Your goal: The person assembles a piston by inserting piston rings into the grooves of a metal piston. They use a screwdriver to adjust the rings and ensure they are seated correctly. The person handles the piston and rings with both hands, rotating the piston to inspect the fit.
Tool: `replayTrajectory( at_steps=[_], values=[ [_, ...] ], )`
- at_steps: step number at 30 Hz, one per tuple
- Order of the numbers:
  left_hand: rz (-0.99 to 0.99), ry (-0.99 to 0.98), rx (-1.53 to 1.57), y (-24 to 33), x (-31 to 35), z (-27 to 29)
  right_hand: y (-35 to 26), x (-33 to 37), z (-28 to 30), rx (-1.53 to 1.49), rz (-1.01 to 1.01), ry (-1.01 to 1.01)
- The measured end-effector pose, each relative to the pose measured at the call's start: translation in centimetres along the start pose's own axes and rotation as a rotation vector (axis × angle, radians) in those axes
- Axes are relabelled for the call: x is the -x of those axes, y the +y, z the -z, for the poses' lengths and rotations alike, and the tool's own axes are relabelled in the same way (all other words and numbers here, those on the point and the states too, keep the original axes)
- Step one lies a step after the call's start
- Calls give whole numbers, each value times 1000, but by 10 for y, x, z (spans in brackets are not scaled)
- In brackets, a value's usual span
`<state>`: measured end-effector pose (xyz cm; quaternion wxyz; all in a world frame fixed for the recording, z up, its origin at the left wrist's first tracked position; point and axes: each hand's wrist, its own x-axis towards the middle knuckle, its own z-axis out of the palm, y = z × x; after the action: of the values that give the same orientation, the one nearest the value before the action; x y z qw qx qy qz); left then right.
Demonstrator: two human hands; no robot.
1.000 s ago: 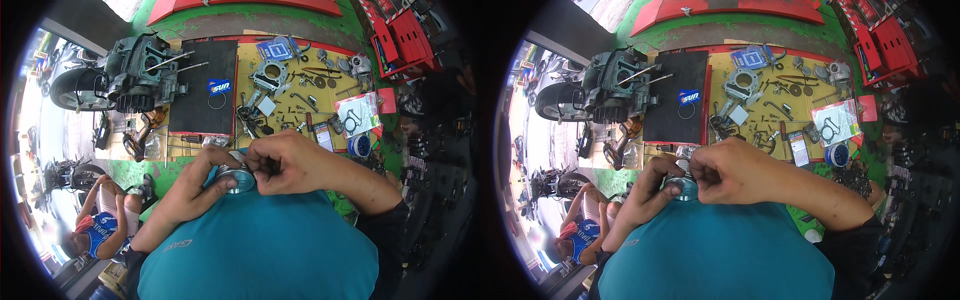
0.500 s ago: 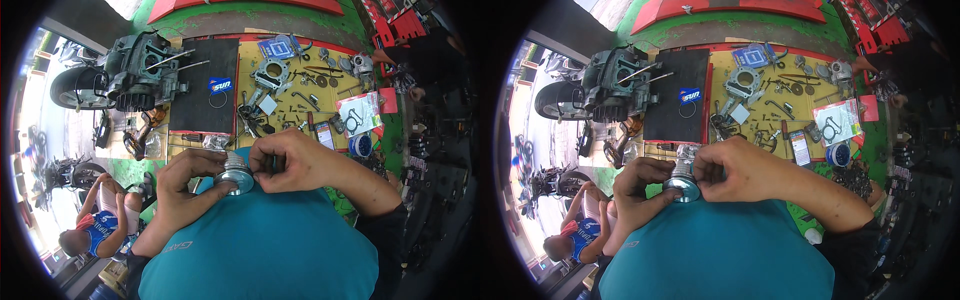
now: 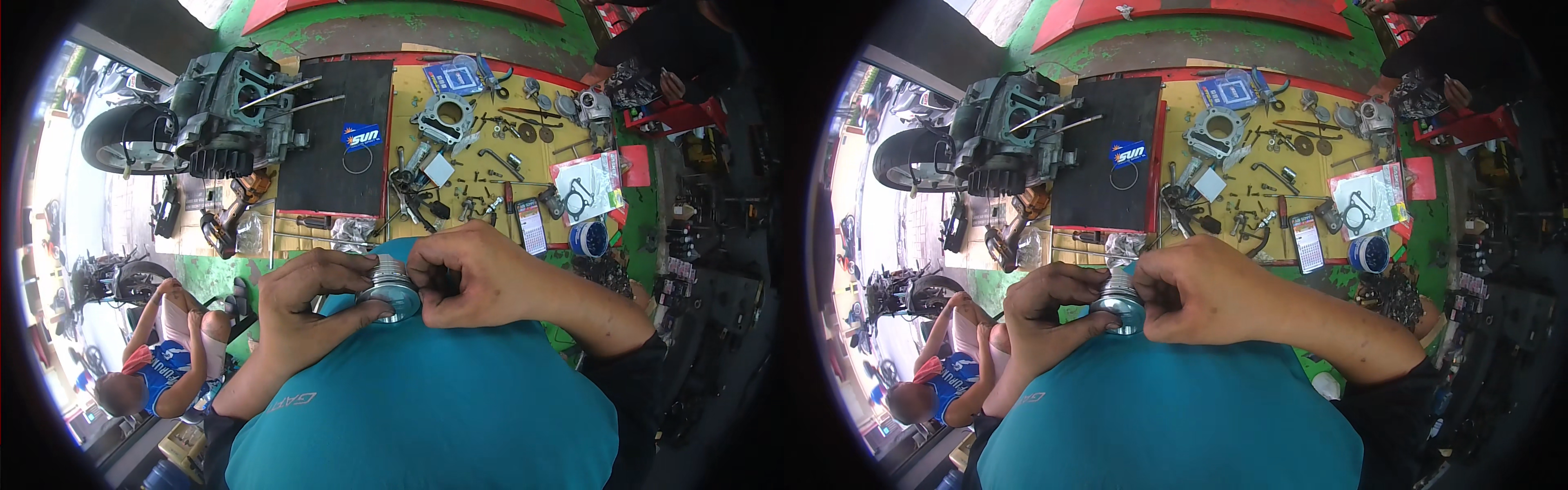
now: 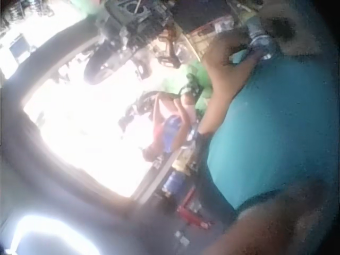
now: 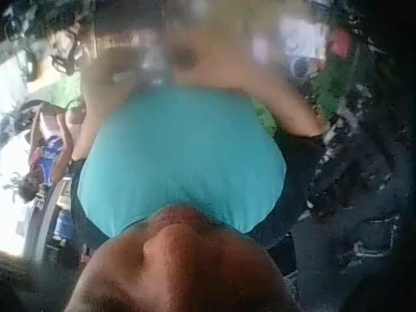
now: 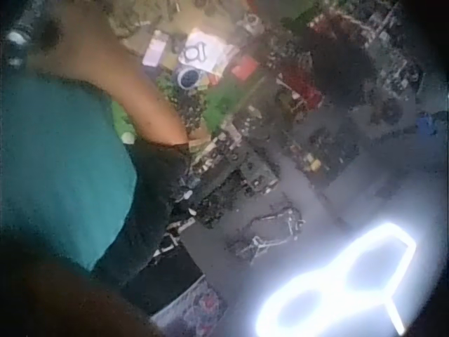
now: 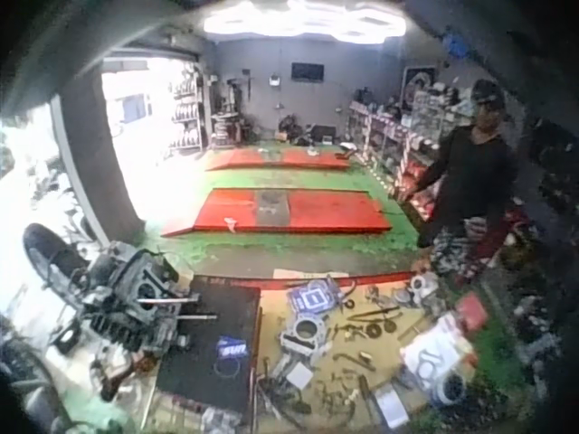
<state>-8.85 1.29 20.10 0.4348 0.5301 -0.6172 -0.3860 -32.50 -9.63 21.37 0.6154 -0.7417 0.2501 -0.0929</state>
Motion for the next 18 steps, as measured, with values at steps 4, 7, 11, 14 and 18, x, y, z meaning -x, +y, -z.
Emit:
replayTrajectory(
  at_steps=[4,7,11,14,18],
  values=[
    [-4,-13,1,0,0,-1,4,1,-2,39,84,43],
    [-38,-40,-10,2,-5,-1,6,3,-4,28,80,54],
    [-50,-73,-29,2,-7,0,9,4,-6,-3,109,95],
    [-50,-105,-35,5,-10,1,4,4,-2,45,105,78],
    [-36,-130,-50,9,-12,1,-9,2,0,33,68,76]
  ],
)
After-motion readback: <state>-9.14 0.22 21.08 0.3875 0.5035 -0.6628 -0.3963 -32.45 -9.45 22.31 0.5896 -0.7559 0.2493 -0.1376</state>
